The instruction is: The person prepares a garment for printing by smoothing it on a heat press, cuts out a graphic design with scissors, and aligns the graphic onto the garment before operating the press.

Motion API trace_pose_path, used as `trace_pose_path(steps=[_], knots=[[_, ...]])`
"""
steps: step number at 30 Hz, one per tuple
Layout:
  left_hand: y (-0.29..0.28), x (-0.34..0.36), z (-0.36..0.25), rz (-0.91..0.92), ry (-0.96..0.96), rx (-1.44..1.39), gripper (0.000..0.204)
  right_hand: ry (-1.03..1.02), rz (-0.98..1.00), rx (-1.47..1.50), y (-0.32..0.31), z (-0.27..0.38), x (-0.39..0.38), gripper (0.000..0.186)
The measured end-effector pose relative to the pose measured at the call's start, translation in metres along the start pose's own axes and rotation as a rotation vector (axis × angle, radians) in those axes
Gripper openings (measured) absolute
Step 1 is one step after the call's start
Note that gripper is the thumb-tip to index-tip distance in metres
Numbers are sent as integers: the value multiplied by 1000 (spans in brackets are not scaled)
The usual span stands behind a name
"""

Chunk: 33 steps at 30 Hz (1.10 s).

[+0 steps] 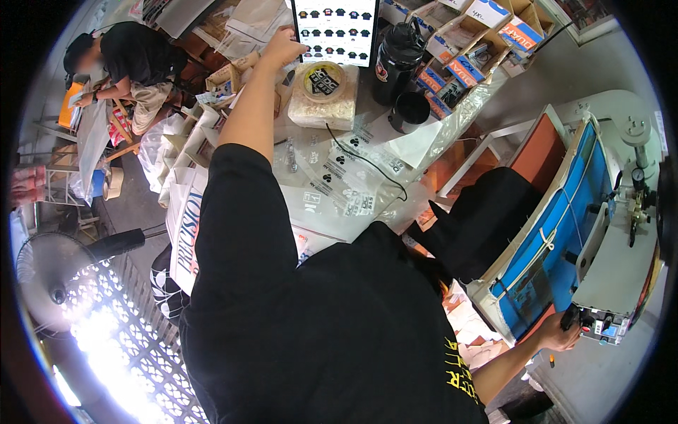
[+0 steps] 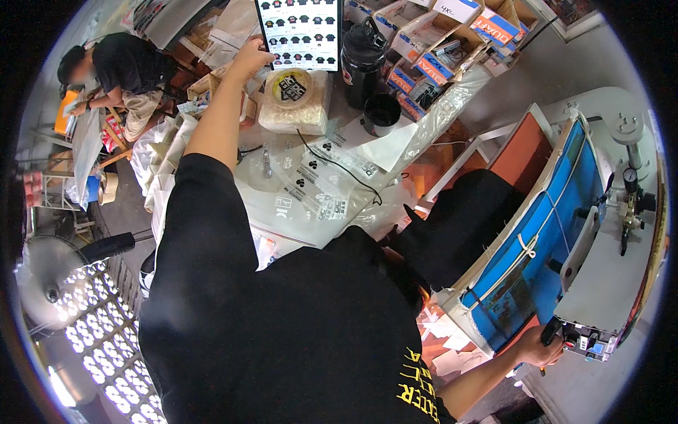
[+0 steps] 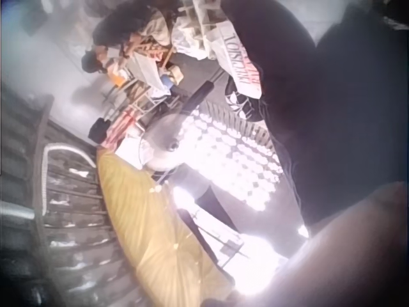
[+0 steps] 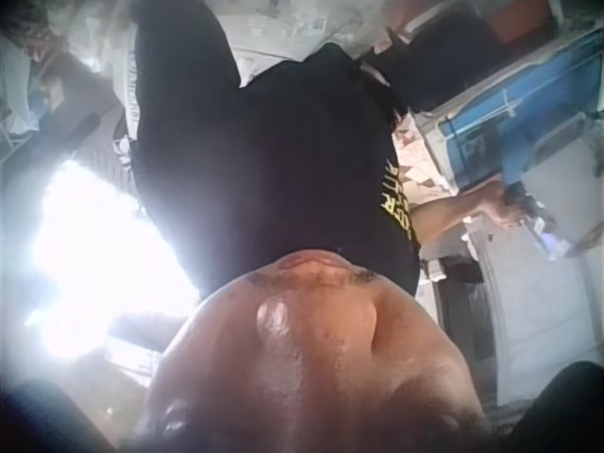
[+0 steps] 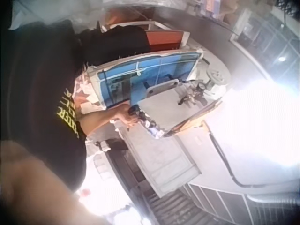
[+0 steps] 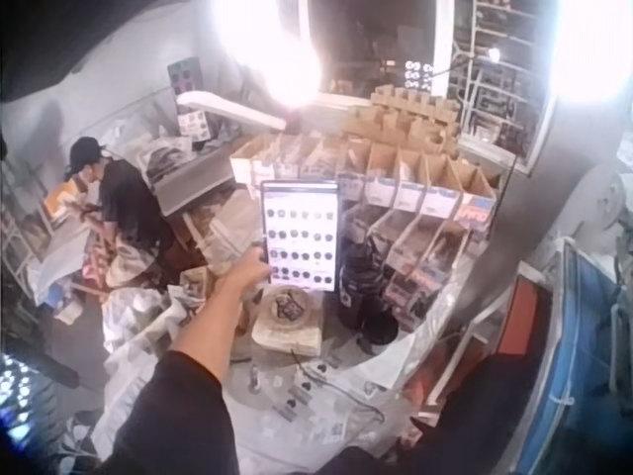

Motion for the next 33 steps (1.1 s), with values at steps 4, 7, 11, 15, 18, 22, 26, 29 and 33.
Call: trace_pose_path(steps=[4,7,11,15,18,22,26,29,33], knots=[[-2,-2,-5,-50,54,31,39,-11,-21,10,-4,5,4,24],[-4,2,2,-25,46,7,40,-6,11,-14,-1,4,1,23],[-1,-7,-17,70,20,16,45,-24,-21,-15,0,-2,-3,23],[-7,-14,-20,9,38,76,50,-29,-10,0,0,-2,-1,26],[-9,-21,-28,-16,58,105,49,-37,-24,-3,-1,5,1,27],[-12,-24,-40,26,-6,111,44,-26,-24,-6,0,1,0,28],[-12,-25,-36,-11,-61,35,40,-21,-11,-16,0,3,2,28],[-11,-33,-47,-7,-88,12,42,-27,-9,-23,2,-7,-6,28],[-14,-26,-43,-17,-36,83,42,-21,-17,-7,0,-2,-3,27]])
Point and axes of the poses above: each hand's wrist, its own x-axis towards the middle knuckle, its own y-axis out of the palm, z = x × y, the point moved 4 cm from there along x, towards the middle knuckle, and after that the axes turned 11 degrees about -y, right-handed, at the moved point
